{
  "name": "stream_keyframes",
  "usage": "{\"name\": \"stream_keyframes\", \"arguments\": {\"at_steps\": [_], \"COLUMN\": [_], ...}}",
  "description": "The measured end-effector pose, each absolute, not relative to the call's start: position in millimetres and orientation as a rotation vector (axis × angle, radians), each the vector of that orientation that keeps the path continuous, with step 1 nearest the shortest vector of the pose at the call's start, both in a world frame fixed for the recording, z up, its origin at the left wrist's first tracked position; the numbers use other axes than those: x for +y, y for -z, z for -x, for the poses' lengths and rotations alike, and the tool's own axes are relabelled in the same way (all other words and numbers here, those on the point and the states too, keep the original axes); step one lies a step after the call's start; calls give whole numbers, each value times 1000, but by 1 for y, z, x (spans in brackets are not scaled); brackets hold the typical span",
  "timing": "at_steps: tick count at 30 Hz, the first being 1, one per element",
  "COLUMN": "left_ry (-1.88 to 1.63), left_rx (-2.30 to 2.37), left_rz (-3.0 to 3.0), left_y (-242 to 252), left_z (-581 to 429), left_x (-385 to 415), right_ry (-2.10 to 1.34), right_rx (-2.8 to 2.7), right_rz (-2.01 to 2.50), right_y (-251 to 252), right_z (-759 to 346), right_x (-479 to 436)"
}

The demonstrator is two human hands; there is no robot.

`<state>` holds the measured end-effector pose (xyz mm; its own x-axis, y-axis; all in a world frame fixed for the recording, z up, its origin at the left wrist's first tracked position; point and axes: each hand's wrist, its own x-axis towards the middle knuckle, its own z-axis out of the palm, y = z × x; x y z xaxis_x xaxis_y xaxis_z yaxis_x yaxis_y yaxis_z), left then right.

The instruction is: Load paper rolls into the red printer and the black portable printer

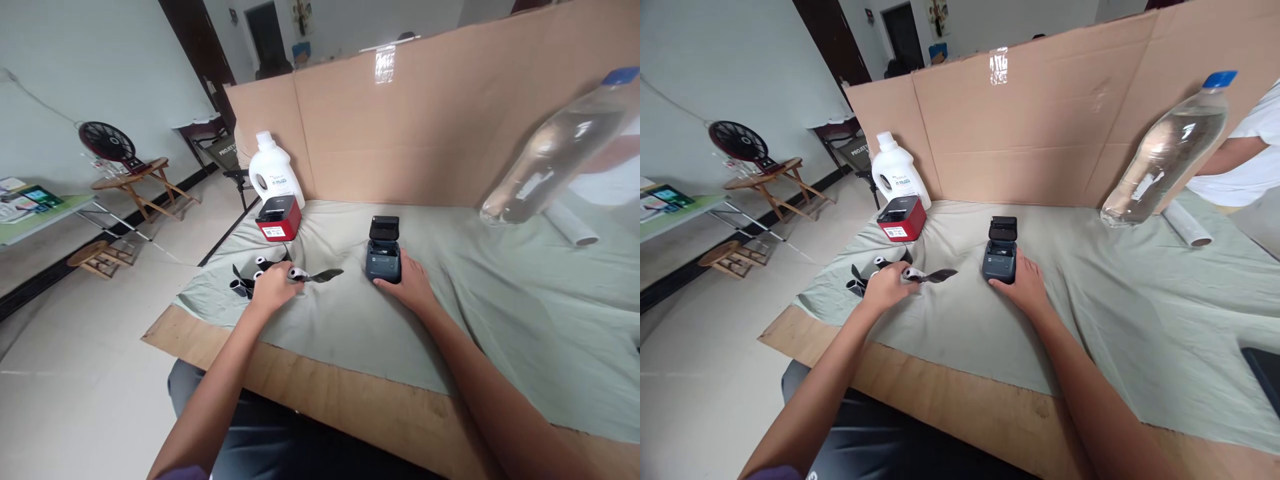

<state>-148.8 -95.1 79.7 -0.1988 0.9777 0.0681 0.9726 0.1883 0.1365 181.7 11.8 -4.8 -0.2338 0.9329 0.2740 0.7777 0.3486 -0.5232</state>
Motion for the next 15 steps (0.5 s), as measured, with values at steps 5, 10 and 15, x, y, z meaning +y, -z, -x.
{"name": "stream_keyframes", "arguments": {"at_steps": [5, 10, 15], "left_ry": [-58, -305, -779], "left_rx": [2386, 2269, 2376], "left_rz": [-1957, -2019, -1648], "left_y": [-82, -80, -77], "left_z": [152, 181, 241], "left_x": [-95, -95, -83], "right_ry": [-353, -341, -344], "right_rx": [-2084, -2076, -2072], "right_rz": [1489, 1476, 1486], "right_y": [5, 5, 4], "right_z": [-182, -182, -180], "right_x": [12, 12, 10]}}
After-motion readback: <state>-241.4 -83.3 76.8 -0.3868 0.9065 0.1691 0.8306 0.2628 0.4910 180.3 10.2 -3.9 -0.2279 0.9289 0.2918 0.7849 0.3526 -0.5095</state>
